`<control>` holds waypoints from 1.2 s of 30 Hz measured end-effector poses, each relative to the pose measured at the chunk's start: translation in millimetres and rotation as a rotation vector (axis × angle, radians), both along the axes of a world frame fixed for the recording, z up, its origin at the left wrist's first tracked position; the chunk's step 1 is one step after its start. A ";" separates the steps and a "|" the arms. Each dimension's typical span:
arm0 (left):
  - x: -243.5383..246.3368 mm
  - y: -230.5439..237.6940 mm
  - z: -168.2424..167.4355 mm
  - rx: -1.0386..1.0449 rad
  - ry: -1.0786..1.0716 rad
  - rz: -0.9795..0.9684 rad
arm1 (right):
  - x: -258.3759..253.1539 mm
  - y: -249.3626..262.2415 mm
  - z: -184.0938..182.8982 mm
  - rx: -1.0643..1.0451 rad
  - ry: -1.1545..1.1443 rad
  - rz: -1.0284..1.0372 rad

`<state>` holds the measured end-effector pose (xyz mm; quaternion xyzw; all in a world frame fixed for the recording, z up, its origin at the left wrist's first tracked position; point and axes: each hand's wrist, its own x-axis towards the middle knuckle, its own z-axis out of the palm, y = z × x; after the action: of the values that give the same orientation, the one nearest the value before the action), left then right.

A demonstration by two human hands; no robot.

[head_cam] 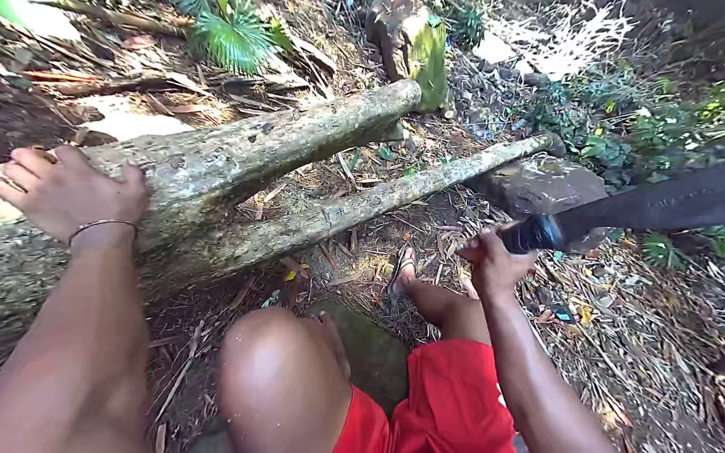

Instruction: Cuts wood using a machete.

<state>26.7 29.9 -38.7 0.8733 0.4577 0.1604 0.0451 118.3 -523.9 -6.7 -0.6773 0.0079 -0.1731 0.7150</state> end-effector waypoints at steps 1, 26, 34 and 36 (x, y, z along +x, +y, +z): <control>-0.1 0.4 -0.6 0.000 0.007 0.006 | -4.8 10.9 -15.3 -0.056 0.049 0.003; -2.3 -7.6 6.2 0.038 0.049 0.022 | -150.2 31.0 -181.6 -0.556 1.161 0.471; -0.9 1.6 -6.5 0.029 0.002 0.008 | -99.2 -14.9 -39.7 -0.332 0.526 0.340; -0.9 -3.6 0.8 0.015 0.000 0.011 | -66.6 -26.4 -5.8 -0.297 0.358 0.255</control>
<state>25.7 26.4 -37.9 0.8712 0.4611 0.1641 0.0379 51.7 -550.3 -12.4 -0.7903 0.0237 0.0417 0.6108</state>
